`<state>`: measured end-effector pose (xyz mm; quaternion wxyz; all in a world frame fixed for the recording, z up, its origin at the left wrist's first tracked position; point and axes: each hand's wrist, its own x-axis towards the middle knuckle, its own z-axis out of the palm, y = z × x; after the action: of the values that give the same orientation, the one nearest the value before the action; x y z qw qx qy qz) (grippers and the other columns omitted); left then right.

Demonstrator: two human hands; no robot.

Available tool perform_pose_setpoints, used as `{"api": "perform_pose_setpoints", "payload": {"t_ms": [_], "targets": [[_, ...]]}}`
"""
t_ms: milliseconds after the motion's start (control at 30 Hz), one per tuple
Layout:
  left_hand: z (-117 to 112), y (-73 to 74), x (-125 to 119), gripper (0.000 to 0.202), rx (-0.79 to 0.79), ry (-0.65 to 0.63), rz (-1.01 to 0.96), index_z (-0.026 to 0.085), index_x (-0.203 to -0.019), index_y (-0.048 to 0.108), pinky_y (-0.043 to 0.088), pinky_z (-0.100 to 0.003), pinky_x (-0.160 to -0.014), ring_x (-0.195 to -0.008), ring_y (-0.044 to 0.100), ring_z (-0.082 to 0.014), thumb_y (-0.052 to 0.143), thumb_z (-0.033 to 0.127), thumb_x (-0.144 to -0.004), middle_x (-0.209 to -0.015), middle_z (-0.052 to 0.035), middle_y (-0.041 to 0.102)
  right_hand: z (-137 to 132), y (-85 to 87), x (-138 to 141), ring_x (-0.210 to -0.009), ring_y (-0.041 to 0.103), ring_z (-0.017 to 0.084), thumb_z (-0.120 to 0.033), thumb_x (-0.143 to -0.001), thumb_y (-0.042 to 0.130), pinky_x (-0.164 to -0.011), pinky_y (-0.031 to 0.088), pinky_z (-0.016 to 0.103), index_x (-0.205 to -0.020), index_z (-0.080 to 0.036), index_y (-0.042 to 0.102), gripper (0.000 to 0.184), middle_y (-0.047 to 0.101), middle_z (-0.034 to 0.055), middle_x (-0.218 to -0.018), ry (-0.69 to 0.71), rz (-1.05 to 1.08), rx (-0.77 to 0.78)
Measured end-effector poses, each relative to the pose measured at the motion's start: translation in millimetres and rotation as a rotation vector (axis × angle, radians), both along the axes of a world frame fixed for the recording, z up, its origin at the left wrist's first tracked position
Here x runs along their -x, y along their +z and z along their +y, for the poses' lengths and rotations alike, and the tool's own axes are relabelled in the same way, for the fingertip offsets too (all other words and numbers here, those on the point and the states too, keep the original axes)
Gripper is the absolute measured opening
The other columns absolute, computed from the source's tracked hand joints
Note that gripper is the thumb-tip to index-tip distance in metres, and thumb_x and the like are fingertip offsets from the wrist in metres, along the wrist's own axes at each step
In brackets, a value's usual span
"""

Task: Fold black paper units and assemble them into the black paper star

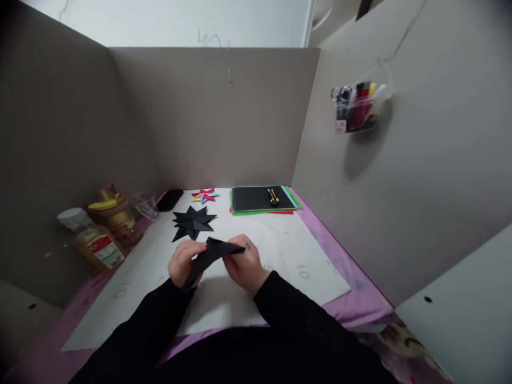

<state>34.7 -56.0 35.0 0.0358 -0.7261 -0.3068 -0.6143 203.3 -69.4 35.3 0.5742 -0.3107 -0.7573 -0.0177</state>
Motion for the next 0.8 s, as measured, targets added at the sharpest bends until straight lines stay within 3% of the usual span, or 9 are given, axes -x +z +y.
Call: {"api": "perform_pose_setpoints", "payload": {"t_ms": [100, 267, 367, 500, 700, 800], "targets": [[-3, 0.2, 1, 0.012, -0.101, -0.037, 0.035, 0.022, -0.082, 0.062, 0.051, -0.03, -0.064, -0.073, 0.062, -0.0168, 0.056, 0.032, -0.082, -0.077, -0.0052, 0.066, -4, 0.6, -1, -0.072, 0.055, 0.019, -0.011, -0.072, 0.052, -0.063, 0.045, 0.034, -0.091, -0.022, 0.053, 0.022, 0.058, 0.0051, -0.078, 0.03, 0.034, -0.012], [-5, 1.9, 1, 0.011, -0.238, -0.108, 0.109, 0.023, -0.09, 0.063, 0.053, -0.029, -0.065, -0.077, 0.063, -0.0166, 0.057, 0.021, -0.081, -0.077, -0.0044, 0.066, -8, -4.9, -4, -0.068, 0.055, 0.02, -0.02, -0.072, 0.058, -0.062, 0.046, 0.034, -0.087, -0.023, 0.054, 0.016, 0.057, 0.0043, -0.075, 0.066, 0.116, 0.192], [-7, 5.7, 2, 0.013, -0.265, -0.097, 0.162, 0.023, -0.09, 0.062, 0.054, -0.029, -0.065, -0.077, 0.064, -0.0166, 0.054, 0.017, -0.082, -0.077, -0.0044, 0.066, -6, -11.4, -5, -0.077, 0.056, 0.021, -0.022, -0.075, 0.055, -0.069, 0.047, 0.037, -0.092, -0.023, 0.058, 0.017, 0.057, 0.0061, -0.086, 0.077, 0.107, 0.208], [-11, 10.5, 2, 0.015, -0.289, -0.114, 0.182, 0.021, -0.092, 0.061, 0.055, -0.03, -0.065, -0.079, 0.065, -0.0173, 0.051, 0.014, -0.083, -0.078, -0.0054, 0.066, -4, -11.8, -7, -0.094, 0.055, 0.024, -0.019, -0.077, 0.053, -0.079, 0.047, 0.04, -0.102, -0.026, 0.059, 0.027, 0.055, 0.008, -0.107, 0.07, 0.098, 0.081], [-14, 12.1, 1, 0.013, -0.339, -0.156, 0.149, 0.019, -0.09, 0.061, 0.056, -0.028, -0.065, -0.08, 0.063, -0.0161, 0.052, 0.014, -0.083, -0.079, -0.0046, 0.065, 1, -1.7, -8, -0.097, 0.056, 0.024, -0.012, -0.082, 0.044, -0.078, 0.05, 0.041, -0.113, -0.019, 0.053, 0.033, 0.06, 0.0111, -0.103, 0.161, -0.029, -0.248], [-15, 10.0, 0, 0.012, -0.353, -0.173, 0.147, 0.018, -0.09, 0.061, 0.056, -0.028, -0.066, -0.082, 0.062, -0.0164, 0.053, 0.013, -0.082, -0.079, -0.005, 0.064, 3, -0.8, -9, -0.097, 0.057, 0.023, -0.011, -0.083, 0.044, -0.077, 0.051, 0.039, -0.109, -0.019, 0.054, 0.029, 0.062, 0.01, -0.101, 0.123, -0.042, -0.279]]}}
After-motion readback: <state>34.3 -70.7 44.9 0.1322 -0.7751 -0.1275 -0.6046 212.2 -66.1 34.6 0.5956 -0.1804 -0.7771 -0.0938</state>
